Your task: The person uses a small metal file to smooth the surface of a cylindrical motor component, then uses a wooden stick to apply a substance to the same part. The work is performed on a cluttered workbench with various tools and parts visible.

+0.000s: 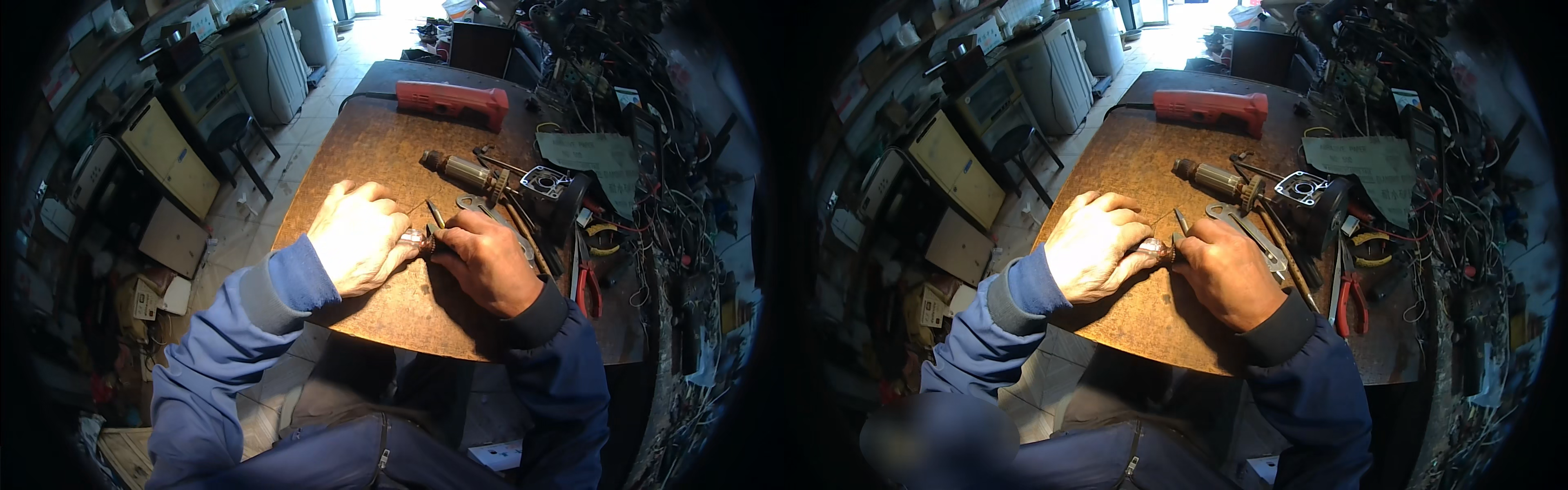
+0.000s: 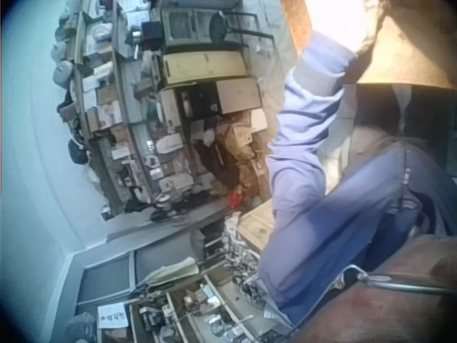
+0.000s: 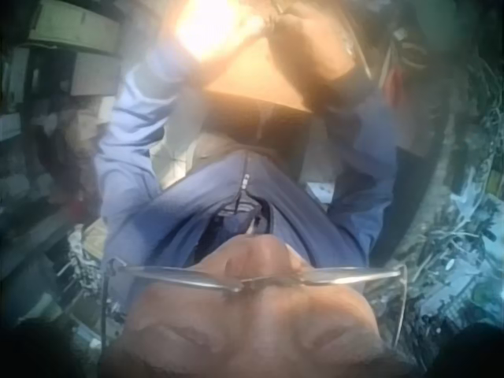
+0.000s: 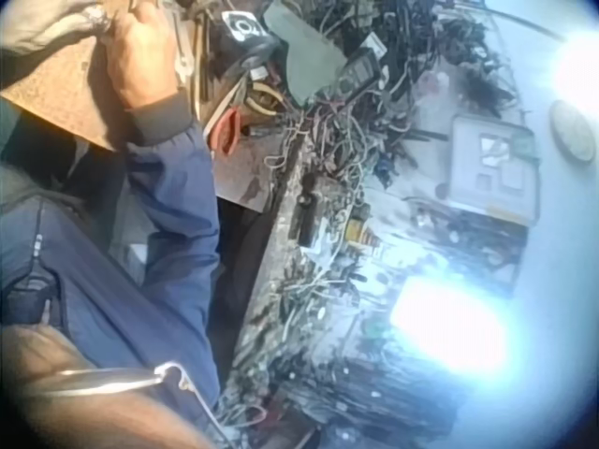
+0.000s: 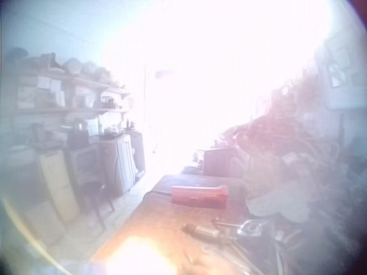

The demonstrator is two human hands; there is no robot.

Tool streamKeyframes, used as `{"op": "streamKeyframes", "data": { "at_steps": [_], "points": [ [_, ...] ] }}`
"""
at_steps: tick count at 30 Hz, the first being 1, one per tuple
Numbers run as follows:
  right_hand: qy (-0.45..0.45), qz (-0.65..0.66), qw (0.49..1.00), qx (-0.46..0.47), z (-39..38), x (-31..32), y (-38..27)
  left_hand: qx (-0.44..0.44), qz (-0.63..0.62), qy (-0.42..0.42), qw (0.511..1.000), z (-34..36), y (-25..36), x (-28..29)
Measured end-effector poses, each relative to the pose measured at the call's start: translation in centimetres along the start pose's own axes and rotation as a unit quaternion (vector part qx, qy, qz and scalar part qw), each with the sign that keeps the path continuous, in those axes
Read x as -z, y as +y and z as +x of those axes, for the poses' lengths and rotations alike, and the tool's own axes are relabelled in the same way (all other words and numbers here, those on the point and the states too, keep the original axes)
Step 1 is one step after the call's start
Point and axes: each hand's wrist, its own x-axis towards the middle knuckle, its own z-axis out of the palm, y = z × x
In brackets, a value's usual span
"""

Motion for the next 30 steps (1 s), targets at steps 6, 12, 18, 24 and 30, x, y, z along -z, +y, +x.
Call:
{"op": "streamKeyframes", "data": {
  "at_steps": [6,12,18,24,30],
  "points": [
    [0.014,-0.01,1.0,0.006,-0.3,-0.4,0.2,0.022,-0.055,0.036,0.998,-0.2,0.6,0.4],
    [0.007,-0.003,1.0,0.002,-0.2,-0.1,0.2,0.038,-0.013,-0.075,0.996,0.4,0.7,1.1],
    [0.006,-0.004,1.0,0.004,-0.1,-0.2,0.1,-0.006,-0.033,0.048,0.998,-0.4,0.1,-0.2],
    [0.005,-0.009,1.0,0.002,-0.3,-0.2,0.2,0.083,-0.006,-0.08,0.993,0.6,1.3,1.1],
    [0.005,-0.011,1.0,0.012,-0.1,-0.2,0.2,-0.014,-0.003,0.004,1.0,-0.1,-0.2,0.4]
  ]
}}
